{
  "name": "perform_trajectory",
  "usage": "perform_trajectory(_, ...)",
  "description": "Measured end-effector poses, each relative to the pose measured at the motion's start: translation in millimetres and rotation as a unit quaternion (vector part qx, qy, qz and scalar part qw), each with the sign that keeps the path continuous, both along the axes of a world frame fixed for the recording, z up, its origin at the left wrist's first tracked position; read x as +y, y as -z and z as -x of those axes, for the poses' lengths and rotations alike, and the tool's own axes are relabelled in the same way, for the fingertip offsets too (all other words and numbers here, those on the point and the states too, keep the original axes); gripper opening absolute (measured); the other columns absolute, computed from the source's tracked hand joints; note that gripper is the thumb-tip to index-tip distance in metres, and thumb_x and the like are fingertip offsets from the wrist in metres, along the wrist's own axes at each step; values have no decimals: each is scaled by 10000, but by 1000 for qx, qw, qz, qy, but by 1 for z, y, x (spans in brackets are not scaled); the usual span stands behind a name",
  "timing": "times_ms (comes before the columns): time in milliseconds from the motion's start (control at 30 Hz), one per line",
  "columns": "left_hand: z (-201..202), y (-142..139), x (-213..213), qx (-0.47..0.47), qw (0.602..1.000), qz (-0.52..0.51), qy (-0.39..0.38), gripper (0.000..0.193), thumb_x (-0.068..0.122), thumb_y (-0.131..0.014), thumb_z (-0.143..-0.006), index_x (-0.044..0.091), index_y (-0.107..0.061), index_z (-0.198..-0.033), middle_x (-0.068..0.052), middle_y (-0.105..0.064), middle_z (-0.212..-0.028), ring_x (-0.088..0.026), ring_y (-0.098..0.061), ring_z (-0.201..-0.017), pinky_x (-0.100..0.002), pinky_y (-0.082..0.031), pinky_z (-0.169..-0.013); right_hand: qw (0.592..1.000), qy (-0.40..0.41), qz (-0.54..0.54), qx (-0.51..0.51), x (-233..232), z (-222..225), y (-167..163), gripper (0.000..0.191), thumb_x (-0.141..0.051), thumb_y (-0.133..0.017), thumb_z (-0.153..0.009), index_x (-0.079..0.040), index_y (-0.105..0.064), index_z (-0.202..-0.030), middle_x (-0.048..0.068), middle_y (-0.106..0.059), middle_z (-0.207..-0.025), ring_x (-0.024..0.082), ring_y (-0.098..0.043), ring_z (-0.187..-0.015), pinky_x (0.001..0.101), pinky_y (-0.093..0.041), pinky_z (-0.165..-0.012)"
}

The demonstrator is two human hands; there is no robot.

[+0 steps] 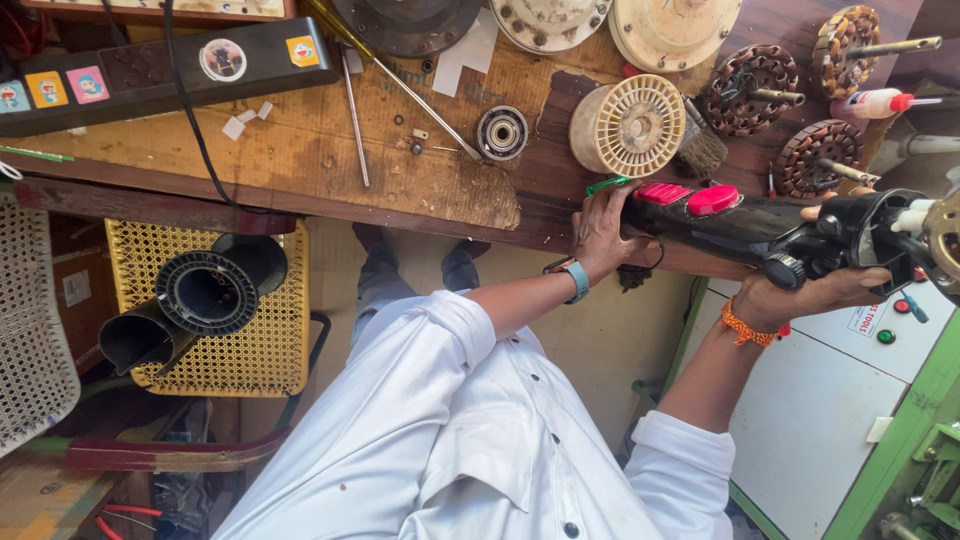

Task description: The person assembles an electric motor by inserting the rotor into the stator and tightening screws with a screwdriver. They then connect the motor to a power strip and test it by turning the power on and off, observing the rotor spin. Finally, they remove a small cylindrical component from the motor.

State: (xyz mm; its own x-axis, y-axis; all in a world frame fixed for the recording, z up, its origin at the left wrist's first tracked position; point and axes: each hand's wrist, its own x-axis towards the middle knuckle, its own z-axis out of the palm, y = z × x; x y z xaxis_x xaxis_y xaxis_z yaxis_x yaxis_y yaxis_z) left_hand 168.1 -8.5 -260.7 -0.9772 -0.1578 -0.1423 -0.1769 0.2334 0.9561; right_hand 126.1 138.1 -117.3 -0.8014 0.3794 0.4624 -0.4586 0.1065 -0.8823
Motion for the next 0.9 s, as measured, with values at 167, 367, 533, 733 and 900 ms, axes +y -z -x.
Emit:
perform_trajectory(167, 1, -1, 8, -7, 1000, -14, 2, 1022, 559, -885, -622, 273, -435, -1494, -76, -488, -1458, -330, -458, -1388, -560, -385, -1055, 1000, -10, -13, 4, 4, 2, 0, 660, -553, -439, -1099, -28, -340, -1487, 252, -622, -1368, 305, -715, -1007, 437, -632, -909)
perform_trajectory(367, 5, 3, 14, -27, 1000, -11, -12, 1065, 537, -900, -564, 248, -453, -1487, -85, -522, -1430, -363, -470, -1292, -539, -386, -1063, 1000, -5, 11, 3, 1, 4, 0, 670, -554, -434, -1101, -13, -349, -1486, 262, -622, -1353, 314, -714, -996, 435, -623, -892)
perform_trajectory(533, 7, 12, 15, 22, 999, -12, -29, 986, 535, -899, -598, 216, -505, -1444, -67, -549, -1406, -333, -489, -1296, -484, -407, -1119, 1000, -14, -15, 4, -7, 4, -7, 689, -589, -419, -1093, -13, -355, -1466, 233, -590, -1358, 296, -691, -1057, 418, -604, -892)
perform_trajectory(733, 10, 5, 14, -10, 1000, -9, -16, 949, 540, -910, -580, 176, -532, -1371, -69, -589, -1388, -339, -489, -1265, -481, -375, -1084, 999, -37, -16, -5, -4, 5, -6, 715, -616, -407, -1096, -30, -347, -1501, 223, -581, -1414, 294, -683, -1104, 412, -601, -933)
perform_trajectory(900, 9, 4, 15, 44, 999, -32, -6, 930, 490, -863, -657, 108, -476, -1411, -114, -577, -1385, -348, -524, -1282, -475, -373, -1101, 999, -36, 7, 3, 25, 1, 18, 721, -564, -478, -1104, -51, -286, -1573, 272, -582, -1400, 327, -667, -1077, 444, -608, -901)
